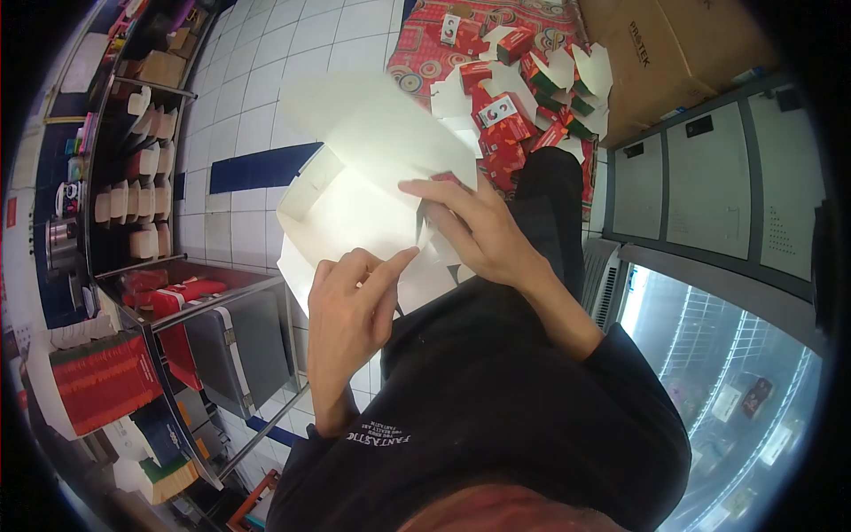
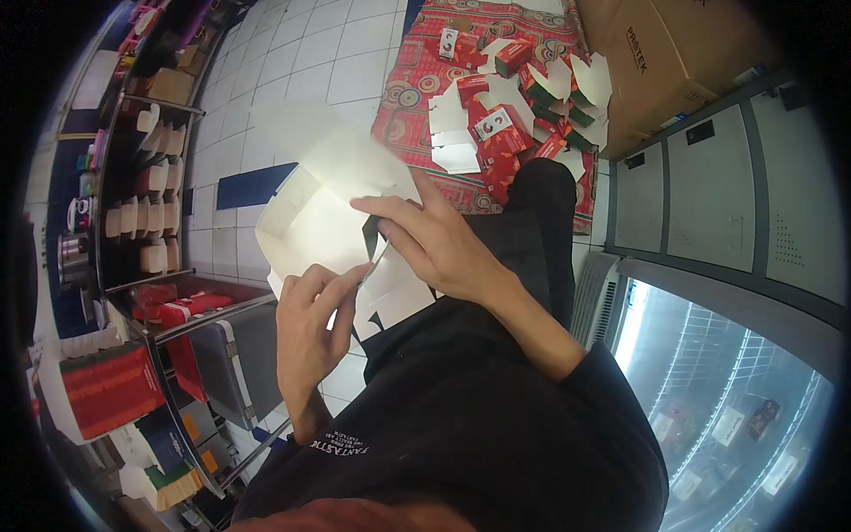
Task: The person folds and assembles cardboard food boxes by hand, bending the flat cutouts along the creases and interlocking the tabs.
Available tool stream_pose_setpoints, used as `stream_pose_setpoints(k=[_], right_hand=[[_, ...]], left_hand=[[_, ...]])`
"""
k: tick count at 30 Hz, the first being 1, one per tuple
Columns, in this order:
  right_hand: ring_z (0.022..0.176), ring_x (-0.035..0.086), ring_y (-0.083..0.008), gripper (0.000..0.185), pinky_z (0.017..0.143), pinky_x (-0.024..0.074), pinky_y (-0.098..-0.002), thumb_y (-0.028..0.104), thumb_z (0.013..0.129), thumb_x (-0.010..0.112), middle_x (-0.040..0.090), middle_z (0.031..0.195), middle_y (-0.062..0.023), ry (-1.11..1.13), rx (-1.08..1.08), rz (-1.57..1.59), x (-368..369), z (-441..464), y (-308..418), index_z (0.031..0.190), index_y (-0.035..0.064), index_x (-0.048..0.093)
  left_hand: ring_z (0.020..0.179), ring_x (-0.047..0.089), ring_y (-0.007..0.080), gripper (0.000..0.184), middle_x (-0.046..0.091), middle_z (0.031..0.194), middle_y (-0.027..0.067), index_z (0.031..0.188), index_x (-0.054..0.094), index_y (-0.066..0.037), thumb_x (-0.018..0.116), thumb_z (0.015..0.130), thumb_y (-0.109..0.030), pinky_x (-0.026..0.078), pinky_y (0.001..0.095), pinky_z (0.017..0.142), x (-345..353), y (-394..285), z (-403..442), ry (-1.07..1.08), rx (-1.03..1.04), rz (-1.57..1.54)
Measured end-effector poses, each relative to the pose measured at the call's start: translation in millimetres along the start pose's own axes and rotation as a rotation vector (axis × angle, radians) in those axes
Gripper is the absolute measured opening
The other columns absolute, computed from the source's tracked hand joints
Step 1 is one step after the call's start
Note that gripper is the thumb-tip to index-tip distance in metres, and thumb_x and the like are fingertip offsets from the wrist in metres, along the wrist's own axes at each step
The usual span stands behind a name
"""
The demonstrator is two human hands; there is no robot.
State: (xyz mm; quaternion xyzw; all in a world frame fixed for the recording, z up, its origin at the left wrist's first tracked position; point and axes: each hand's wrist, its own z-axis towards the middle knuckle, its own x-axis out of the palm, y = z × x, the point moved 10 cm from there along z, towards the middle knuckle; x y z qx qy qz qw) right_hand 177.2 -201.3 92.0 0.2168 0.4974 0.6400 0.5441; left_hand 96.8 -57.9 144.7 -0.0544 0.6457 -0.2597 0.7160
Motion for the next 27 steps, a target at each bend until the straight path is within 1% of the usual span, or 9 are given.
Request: stream_pose_setpoints(k=[4, 6, 8, 9, 14, 17, 22, 25, 27], right_hand=[[0.11, 0.065, -0.0281, 0.034, 0.1, 0.0523, -0.0392, -0.005, 0.107, 0.055, 0.059, 0.126, -0.0152, -0.016, 0.142, 0.096, -1, -11, -29, 0.135, 0.0069, 0.069], [0.112, 0.063, -0.0274, 0.03, 0.101, 0.0511, -0.0387, -0.005, 0.107, 0.053, 0.059, 0.125, -0.0135, -0.177, 0.26, 0.487, -5, -22, -65, 0.13, 0.0068, 0.068], [0.112, 0.063, -0.0263, 0.031, 0.101, 0.0507, -0.0371, -0.005, 0.107, 0.052, 0.058, 0.127, -0.0132, -0.181, 0.187, 0.46, -5, -23, -60, 0.13, 0.0071, 0.069], [0.112, 0.063, -0.0252, 0.031, 0.102, 0.0503, -0.0355, -0.005, 0.107, 0.052, 0.058, 0.128, -0.0129, -0.189, 0.114, 0.432, -7, -21, -51, 0.13, 0.0073, 0.07], [0.114, 0.063, -0.0235, 0.045, 0.097, 0.0533, -0.0351, 0.003, 0.105, 0.069, 0.057, 0.134, -0.013, 0.099, -0.05, 0.16, 12, -12, -6, 0.148, 0.0124, 0.07], [0.129, 0.062, -0.0276, 0.059, 0.11, 0.0511, -0.0391, -0.001, 0.097, 0.077, 0.056, 0.143, -0.0147, 0.264, 0.04, 0.209, 31, -12, -11, 0.154, 0.007, 0.064], [0.099, 0.069, -0.0178, 0.044, 0.087, 0.0561, -0.0346, 0.011, 0.097, 0.084, 0.057, 0.129, -0.0134, 0.076, 0.172, 0.333, 15, -13, -31, 0.139, 0.0052, 0.071], [0.095, 0.069, -0.0167, 0.04, 0.084, 0.0567, -0.0348, 0.009, 0.095, 0.086, 0.058, 0.127, -0.0135, -0.163, 0.156, 0.306, 6, -20, -33, 0.132, 0.0055, 0.072], [0.096, 0.069, -0.0173, 0.04, 0.084, 0.0574, -0.0357, 0.008, 0.094, 0.087, 0.058, 0.127, -0.0134, -0.147, 0.109, 0.208, 8, -21, -21, 0.132, 0.0063, 0.073]], left_hand=[[0.076, 0.062, 0.022, 0.039, 0.069, 0.091, 0.0041, 0.128, 0.079, -0.01, 0.075, 0.092, 0.004, 0.044, 0.0378, 0.077, -3, 8, 2, -0.028, -0.059, -0.071], [0.079, 0.065, 0.0216, 0.033, 0.071, 0.093, 0.0051, 0.125, 0.079, -0.009, 0.075, 0.095, 0.003, 0.047, 0.0374, 0.077, -6, 13, 0, -0.093, -0.104, -0.116], [0.085, 0.068, 0.0218, 0.023, 0.075, 0.097, 0.0079, 0.12, 0.077, -0.005, 0.076, 0.099, 0.001, 0.053, 0.0357, 0.078, -15, 47, -19, -0.363, -0.392, -0.356], [0.085, 0.068, 0.0218, 0.023, 0.075, 0.097, 0.0079, 0.12, 0.077, -0.005, 0.076, 0.099, 0.001, 0.053, 0.0357, 0.078, -15, 48, -18, -0.365, -0.391, -0.357], [0.086, 0.068, 0.0226, 0.019, 0.077, 0.096, 0.0106, 0.114, 0.078, -0.002, 0.082, 0.095, 0.001, 0.056, 0.0328, 0.071, -12, 30, -5, -0.285, -0.199, -0.257], [0.083, 0.067, 0.0228, 0.02, 0.078, 0.095, 0.0111, 0.112, 0.08, -0.002, 0.083, 0.093, 0.003, 0.054, 0.0327, 0.068, -11, 28, -2, -0.26, -0.222, -0.311], [0.08, 0.067, 0.0225, 0.021, 0.079, 0.093, 0.0115, 0.111, 0.082, -0.001, 0.085, 0.091, 0.004, 0.054, 0.0316, 0.069, -16, 26, -3, -0.26, -0.158, -0.345], [0.081, 0.067, 0.0219, 0.021, 0.079, 0.094, 0.0114, 0.11, 0.082, 0.0, 0.086, 0.09, 0.004, 0.053, 0.0307, 0.072, -15, 30, -4, -0.23, -0.224, -0.344], [0.08, 0.067, 0.0217, 0.022, 0.079, 0.094, 0.011, 0.11, 0.082, 0.0, 0.086, 0.09, 0.004, 0.053, 0.0309, 0.073, -20, 28, -1, -0.244, -0.183, -0.299]])
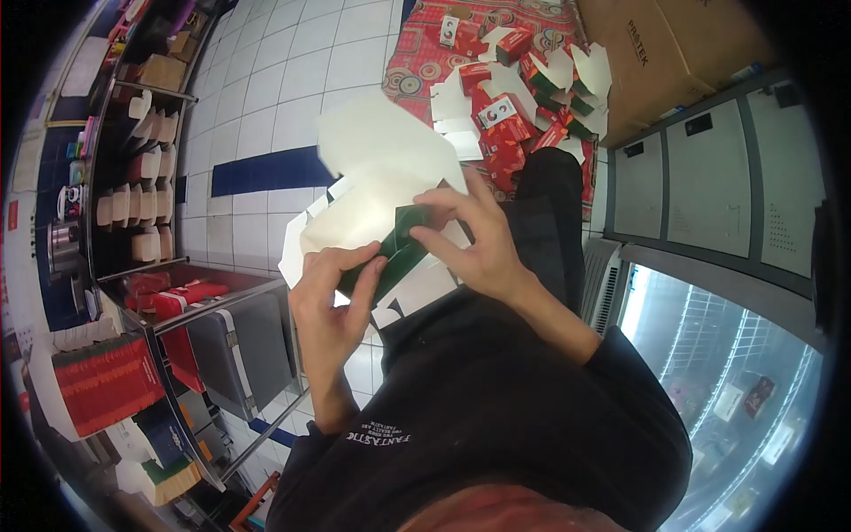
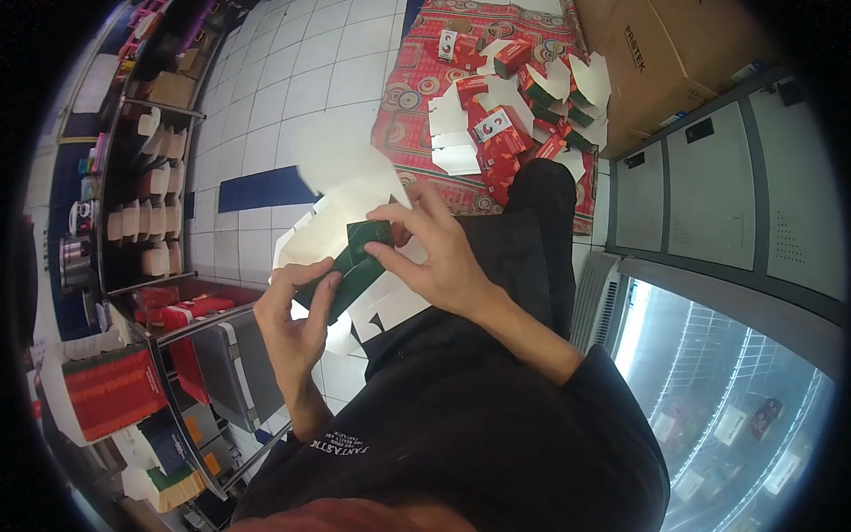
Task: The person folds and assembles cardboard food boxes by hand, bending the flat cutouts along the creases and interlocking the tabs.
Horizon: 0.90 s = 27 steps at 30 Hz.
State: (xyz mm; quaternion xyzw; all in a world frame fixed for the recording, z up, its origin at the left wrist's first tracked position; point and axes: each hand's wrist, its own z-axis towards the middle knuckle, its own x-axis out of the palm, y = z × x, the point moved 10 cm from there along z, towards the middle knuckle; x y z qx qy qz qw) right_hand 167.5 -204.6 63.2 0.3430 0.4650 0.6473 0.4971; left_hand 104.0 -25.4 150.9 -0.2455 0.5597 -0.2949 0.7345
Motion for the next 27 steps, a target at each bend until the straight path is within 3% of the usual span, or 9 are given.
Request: stream_pose_setpoints(k=[5, 9, 11, 14, 18, 24, 27], right_hand=[[0.097, 0.069, -0.019, 0.038, 0.085, 0.0589, -0.0353, 0.008, 0.092, 0.087, 0.06, 0.126, -0.011, 0.099, -0.146, -0.072, 8, 0, 20, 0.129, 0.0078, 0.077], [0.105, 0.068, -0.0178, 0.047, 0.088, 0.0576, -0.0329, 0.0, 0.087, 0.089, 0.058, 0.127, -0.0111, 0.222, 0.049, 0.15, 11, 4, 0, 0.133, 0.0075, 0.078], [0.099, 0.068, -0.0145, 0.036, 0.076, 0.0584, -0.0297, 0.008, 0.093, 0.088, 0.06, 0.122, -0.0087, 0.159, 0.08, 0.239, 5, 4, -10, 0.128, 0.0084, 0.079], [0.098, 0.068, -0.014, 0.035, 0.074, 0.0576, -0.0294, 0.009, 0.093, 0.088, 0.06, 0.121, -0.008, 0.098, 0.063, 0.127, 4, 4, -5, 0.128, 0.0086, 0.08], [0.098, 0.067, -0.014, 0.033, 0.073, 0.0569, -0.0286, 0.009, 0.092, 0.089, 0.059, 0.12, -0.007, 0.089, 0.097, 0.21, 7, 4, -13, 0.125, 0.0086, 0.081], [0.098, 0.065, -0.0145, 0.032, 0.074, 0.0567, -0.0291, 0.01, 0.091, 0.09, 0.06, 0.119, -0.0067, 0.2, -0.019, 0.13, 11, 3, 4, 0.122, 0.0108, 0.083], [0.096, 0.065, -0.0177, 0.045, 0.079, 0.0564, -0.031, 0.004, 0.085, 0.094, 0.057, 0.123, -0.0086, 0.259, 0.017, 0.124, 15, 4, 6, 0.127, 0.0103, 0.081]], left_hand=[[0.078, 0.065, 0.0215, 0.022, 0.077, 0.091, 0.0095, 0.11, 0.082, -0.001, 0.086, 0.089, 0.003, 0.051, 0.032, 0.071, 0, -1, 3, -0.001, 0.066, 0.079], [0.076, 0.064, 0.0217, 0.021, 0.076, 0.09, 0.0086, 0.109, 0.082, -0.001, 0.086, 0.089, 0.004, 0.049, 0.0323, 0.07, 1, -9, 4, 0.021, 0.124, 0.048], [0.076, 0.064, 0.0217, 0.021, 0.077, 0.09, 0.0085, 0.108, 0.082, -0.001, 0.086, 0.088, 0.004, 0.049, 0.0321, 0.071, -1, -9, 3, 0.021, 0.129, 0.038], [0.076, 0.064, 0.0216, 0.022, 0.077, 0.091, 0.0085, 0.108, 0.082, -0.001, 0.087, 0.087, 0.004, 0.048, 0.0316, 0.071, -1, -10, 1, 0.021, 0.16, 0.036], [0.075, 0.064, 0.0217, 0.023, 0.077, 0.091, 0.0082, 0.107, 0.082, -0.002, 0.088, 0.086, 0.004, 0.047, 0.032, 0.071, -1, -16, 3, 0.061, 0.188, 0.015], [0.074, 0.063, 0.0219, 0.023, 0.076, 0.09, 0.0081, 0.108, 0.082, -0.002, 0.088, 0.086, 0.003, 0.047, 0.0327, 0.07, 0, -12, 5, 0.089, 0.189, 0.016], [0.074, 0.063, 0.0219, 0.024, 0.076, 0.09, 0.0084, 0.108, 0.082, -0.003, 0.088, 0.086, 0.002, 0.048, 0.0329, 0.07, 1, -8, 5, 0.071, 0.139, -0.014]])
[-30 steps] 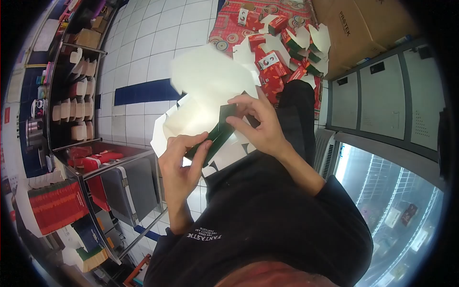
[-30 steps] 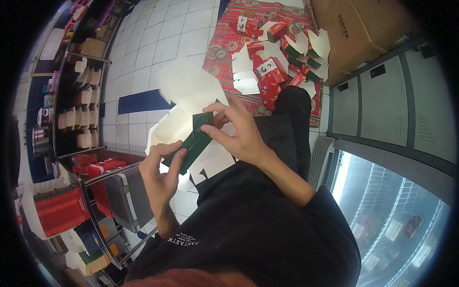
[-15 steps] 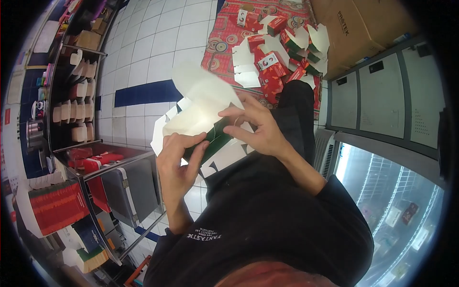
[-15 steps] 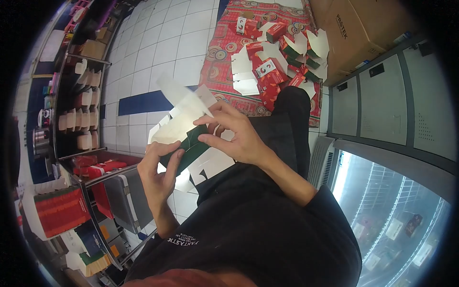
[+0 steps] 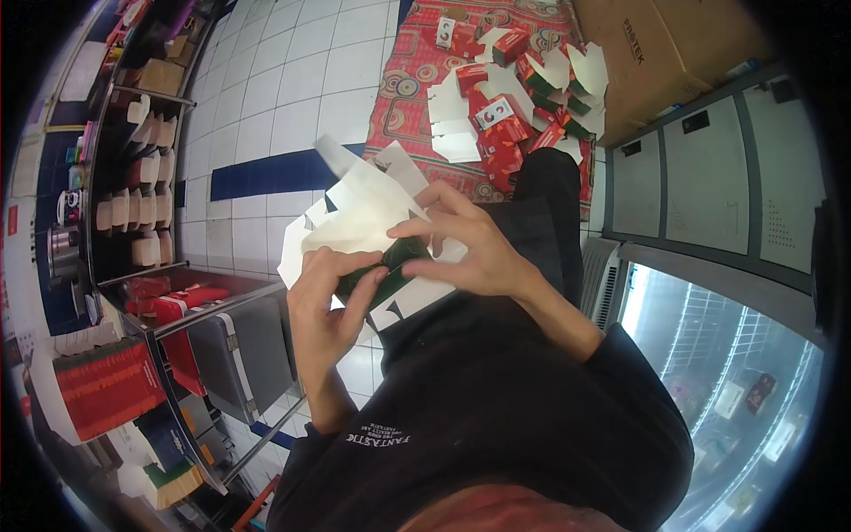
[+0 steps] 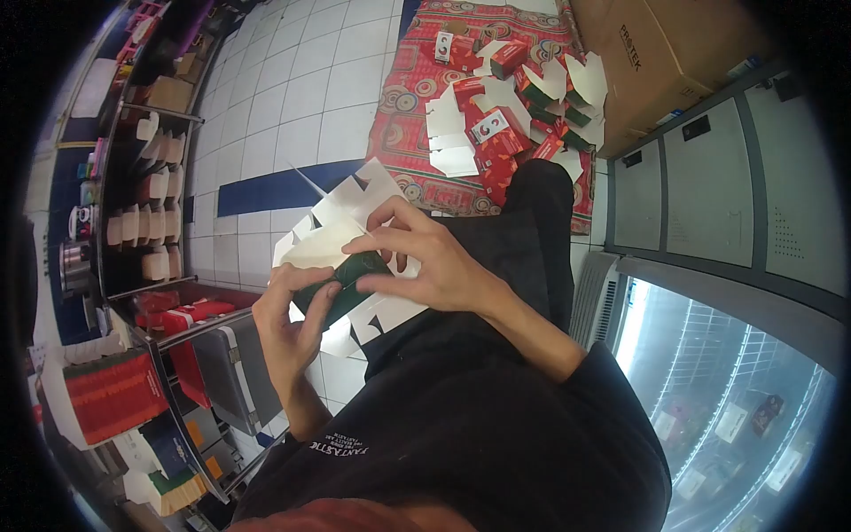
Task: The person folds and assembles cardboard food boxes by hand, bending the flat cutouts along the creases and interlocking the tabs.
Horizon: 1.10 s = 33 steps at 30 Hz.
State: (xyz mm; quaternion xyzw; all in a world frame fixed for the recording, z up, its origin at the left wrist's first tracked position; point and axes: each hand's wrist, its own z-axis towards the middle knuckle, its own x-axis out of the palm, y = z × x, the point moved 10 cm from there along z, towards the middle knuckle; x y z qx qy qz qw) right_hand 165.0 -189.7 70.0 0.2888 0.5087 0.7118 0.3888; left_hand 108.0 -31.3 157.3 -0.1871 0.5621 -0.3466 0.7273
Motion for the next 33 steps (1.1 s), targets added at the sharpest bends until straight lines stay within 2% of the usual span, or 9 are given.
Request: stream_pose_setpoints(k=[8, 11, 14, 17, 19, 21, 26, 29, 33], right_hand=[[0.1, 0.071, -0.0233, 0.075, 0.081, 0.0621, -0.0326, 0.009, 0.071, 0.101, 0.057, 0.136, -0.0118, -0.158, -0.087, -0.238, -10, -12, -6, 0.139, 0.0137, 0.073], [0.099, 0.07, -0.0216, 0.075, 0.079, 0.0629, -0.0311, 0.007, 0.073, 0.1, 0.057, 0.138, -0.0125, -0.364, -0.116, -0.351, -54, -18, -11, 0.141, 0.0091, 0.07], [0.096, 0.068, -0.019, 0.076, 0.075, 0.0625, -0.0291, 0.006, 0.079, 0.097, 0.057, 0.136, -0.0124, -0.703, -0.133, -0.38, -121, -22, -23, 0.148, 0.0047, 0.063], [0.098, 0.066, -0.0227, 0.084, 0.082, 0.061, -0.0342, 0.012, 0.087, 0.093, 0.055, 0.134, -0.0162, -0.947, -0.033, -0.553, -203, -18, -35, 0.159, 0.0022, 0.053], [0.108, 0.065, -0.0284, 0.09, 0.098, 0.057, -0.0411, 0.019, 0.09, 0.091, 0.052, 0.137, -0.0202, -0.893, 0.036, -0.82, -245, -19, -79, 0.165, 0.0002, 0.044], [0.102, 0.07, -0.0239, 0.087, 0.088, 0.0606, -0.0344, 0.02, 0.093, 0.09, 0.053, 0.15, -0.022, -0.867, 0.07, -0.965, -252, -27, -102, 0.163, -0.0029, 0.043], [0.101, 0.072, -0.0185, 0.05, 0.087, 0.0596, -0.0353, 0.024, 0.102, 0.08, 0.073, 0.129, -0.0154, -0.287, 0.422, -0.466, -159, -38, -166, 0.146, 0.0055, 0.066], [0.094, 0.076, -0.0197, 0.046, 0.084, 0.0599, -0.0362, 0.026, 0.102, 0.079, 0.081, 0.102, -0.0128, -0.036, 0.562, -0.171, -79, -63, -198, 0.139, 0.0006, 0.069], [0.1, 0.075, -0.0219, 0.052, 0.086, 0.0596, -0.0364, 0.029, 0.098, 0.085, 0.073, 0.126, -0.0153, 0.125, 0.552, -0.086, -19, -61, -149, 0.14, 0.0029, 0.07]], left_hand=[[0.103, 0.065, 0.0309, 0.035, 0.075, 0.117, 0.0138, 0.12, 0.079, -0.005, 0.091, 0.087, -0.008, 0.052, 0.0417, 0.094, 6, 4, -6, -0.063, 0.095, 0.178], [0.123, 0.06, 0.0349, 0.051, 0.063, 0.136, 0.0186, 0.131, 0.068, 0.0, 0.088, 0.085, -0.01, 0.046, 0.0457, 0.109, -18, 40, -37, -0.522, 0.132, -0.102], [0.123, 0.065, 0.029, 0.063, 0.069, 0.133, 0.0151, 0.14, 0.063, -0.003, 0.09, 0.085, -0.014, 0.049, 0.0414, 0.105, 53, 76, -38, 0.032, -0.167, -0.044], [0.147, 0.054, 0.0403, 0.089, 0.061, 0.154, 0.0194, 0.155, 0.056, -0.006, 0.097, 0.079, -0.027, 0.042, 0.0504, 0.123, 126, 83, -78, 0.469, -0.147, 0.048], [0.151, 0.051, 0.0393, 0.089, 0.058, 0.157, 0.0185, 0.158, 0.054, -0.009, 0.095, 0.081, -0.028, 0.04, 0.0503, 0.125, 143, 82, -95, 0.521, -0.091, 0.155], [0.151, 0.051, 0.0388, 0.083, 0.06, 0.155, 0.0169, 0.155, 0.057, -0.01, 0.093, 0.082, -0.027, 0.04, 0.0503, 0.125, 147, 91, -103, 0.525, -0.094, 0.19], [0.15, 0.052, 0.0373, 0.057, 0.068, 0.146, 0.0114, 0.14, 0.07, -0.009, 0.088, 0.088, -0.021, 0.041, 0.0497, 0.125, 151, 111, -106, 0.535, -0.155, 0.152], [0.136, 0.064, 0.0365, 0.032, 0.075, 0.132, 0.0117, 0.124, 0.078, -0.007, 0.081, 0.094, -0.018, 0.05, 0.0479, 0.114, 141, 101, -91, 0.475, -0.09, 0.142], [0.096, 0.078, 0.038, 0.018, 0.08, 0.106, 0.019, 0.116, 0.079, -0.002, 0.071, 0.104, -0.013, 0.06, 0.045, 0.087, 115, 113, -78, 0.301, -0.333, 0.017]])
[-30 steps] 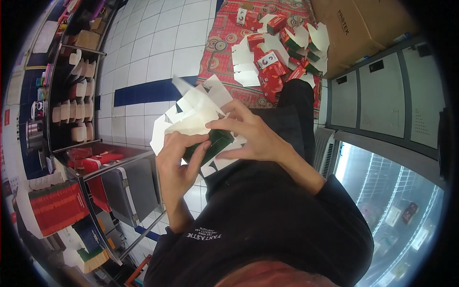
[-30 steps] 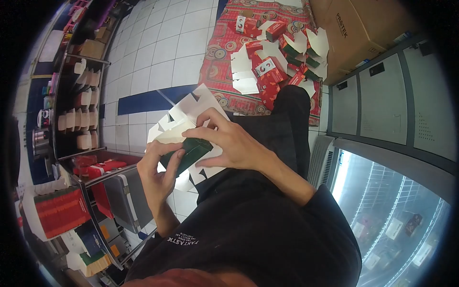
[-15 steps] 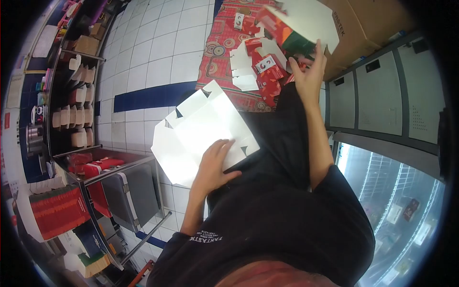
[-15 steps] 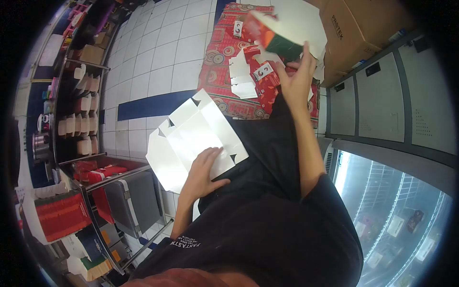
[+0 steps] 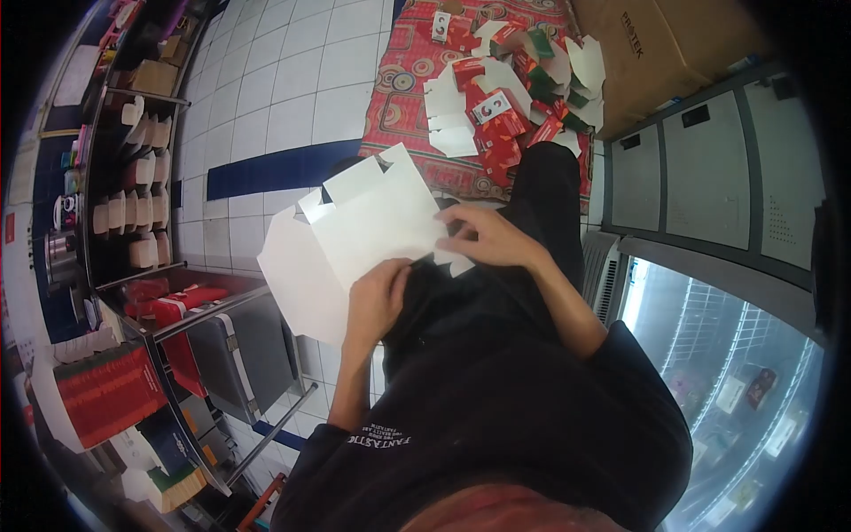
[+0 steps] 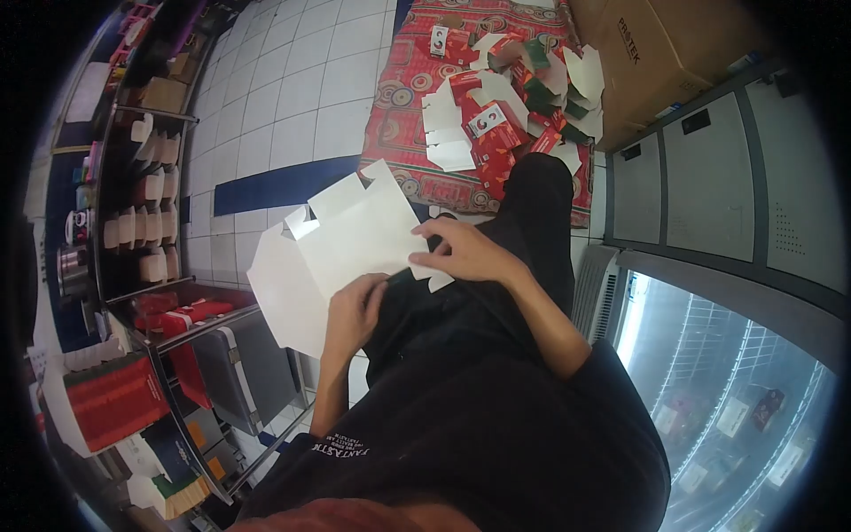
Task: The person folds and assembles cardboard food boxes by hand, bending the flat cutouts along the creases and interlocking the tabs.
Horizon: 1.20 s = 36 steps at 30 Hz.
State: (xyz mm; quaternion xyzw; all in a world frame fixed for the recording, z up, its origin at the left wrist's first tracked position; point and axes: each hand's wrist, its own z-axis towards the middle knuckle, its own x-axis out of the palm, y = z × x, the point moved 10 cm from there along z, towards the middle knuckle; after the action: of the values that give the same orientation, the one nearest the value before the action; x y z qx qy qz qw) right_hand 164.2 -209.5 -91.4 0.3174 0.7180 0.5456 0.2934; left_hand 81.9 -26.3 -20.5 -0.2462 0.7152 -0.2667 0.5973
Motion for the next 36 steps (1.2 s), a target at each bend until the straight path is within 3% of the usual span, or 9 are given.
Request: stream_pose_setpoints(k=[2, 4, 7, 8, 11, 18, 24, 29, 36], right_hand=[[0.102, 0.075, -0.0231, 0.054, 0.087, 0.0593, -0.0364, 0.03, 0.096, 0.087, 0.068, 0.136, -0.0158, 0.04, -0.078, 0.013, 4, -3, 16, 0.14, 0.0038, 0.07], [0.102, 0.073, -0.0239, 0.058, 0.09, 0.0587, -0.0334, 0.033, 0.09, 0.093, 0.057, 0.148, -0.0153, 0.026, -0.492, -0.124, 0, -13, 60, 0.136, 0.0056, 0.071], [0.096, 0.07, -0.0206, 0.047, 0.086, 0.0568, -0.031, 0.026, 0.09, 0.093, 0.064, 0.137, -0.0122, -0.059, -0.622, -0.286, -13, -19, 84, 0.127, 0.005, 0.074], [0.094, 0.069, -0.0194, 0.044, 0.085, 0.0562, -0.0302, 0.024, 0.09, 0.093, 0.066, 0.133, -0.0112, -0.087, -0.665, -0.338, -13, -22, 89, 0.125, 0.0048, 0.074], [0.08, 0.062, -0.0119, 0.014, 0.071, 0.0486, -0.0302, 0.007, 0.097, 0.083, 0.071, 0.099, -0.0026, -0.159, -0.348, -0.043, -25, -13, 81, 0.109, 0.002, 0.077], [0.086, 0.058, -0.0088, 0.008, 0.077, 0.0474, -0.0283, 0.002, 0.099, 0.079, 0.068, 0.102, 0.0004, -0.015, -0.291, 0.219, -4, -12, 75, 0.106, 0.0025, 0.075], [0.096, 0.063, -0.0073, 0.031, 0.078, 0.0495, -0.0261, 0.013, 0.096, 0.086, 0.066, 0.129, -0.0016, -0.062, -0.423, 0.271, -13, -14, 78, 0.124, 0.008, 0.072], [0.124, 0.063, -0.0169, 0.07, 0.103, 0.0526, -0.0355, 0.015, 0.092, 0.089, 0.046, 0.165, -0.0083, 0.129, -0.278, 0.424, -10, -20, 68, 0.155, 0.0124, 0.058], [0.126, 0.063, -0.0226, 0.058, 0.108, 0.0515, -0.0422, 0.019, 0.091, 0.09, 0.06, 0.158, -0.0131, 0.08, -0.432, -0.027, -26, -35, 101, 0.144, 0.0097, 0.07]], left_hand=[[0.091, 0.079, 0.0352, 0.017, 0.08, 0.104, 0.0192, 0.117, 0.078, -0.002, 0.07, 0.106, -0.012, 0.06, 0.0423, 0.081, -15, 11, 1, -0.054, -0.102, -0.017], [0.087, 0.079, 0.0367, 0.017, 0.08, 0.098, 0.0201, 0.116, 0.078, -0.001, 0.069, 0.107, -0.013, 0.059, 0.0419, 0.08, -28, 6, 2, -0.1, -0.122, -0.083], [0.078, 0.067, 0.0121, 0.021, 0.078, 0.088, 0.0129, 0.118, 0.077, 0.003, 0.07, 0.11, -0.014, 0.053, 0.0295, 0.071, -50, 15, -3, -0.185, -0.249, -0.243], [0.08, 0.068, 0.0117, 0.021, 0.079, 0.087, 0.0116, 0.117, 0.077, 0.004, 0.072, 0.109, -0.015, 0.053, 0.0296, 0.071, -55, 14, -4, -0.205, -0.25, -0.272], [0.08, 0.068, 0.0091, 0.023, 0.081, 0.089, 0.0087, 0.117, 0.079, 0.004, 0.076, 0.107, -0.017, 0.052, 0.0267, 0.072, -56, 21, -8, -0.154, -0.31, -0.354], [0.082, 0.073, 0.0087, 0.019, 0.084, 0.095, 0.0096, 0.11, 0.082, 0.005, 0.088, 0.095, -0.006, 0.055, 0.0225, 0.076, -46, 21, -7, -0.064, -0.339, -0.714], [0.077, 0.071, 0.0082, 0.013, 0.081, 0.088, 0.0057, 0.1, 0.079, 0.0, 0.089, 0.092, 0.0, 0.055, 0.0238, 0.074, -41, 18, -3, 0.0, -0.293, -0.682], [0.079, 0.068, 0.0057, 0.006, 0.079, 0.089, 0.0015, 0.1, 0.079, -0.002, 0.083, 0.1, -0.006, 0.052, 0.0227, 0.075, -29, 39, -10, -0.004, -0.376, -0.941], [0.079, 0.061, 0.0032, 0.013, 0.074, 0.09, -0.0016, 0.109, 0.069, -0.005, 0.071, 0.113, -0.018, 0.049, 0.0211, 0.074, -33, 30, -8, -0.041, -0.336, -0.949]])
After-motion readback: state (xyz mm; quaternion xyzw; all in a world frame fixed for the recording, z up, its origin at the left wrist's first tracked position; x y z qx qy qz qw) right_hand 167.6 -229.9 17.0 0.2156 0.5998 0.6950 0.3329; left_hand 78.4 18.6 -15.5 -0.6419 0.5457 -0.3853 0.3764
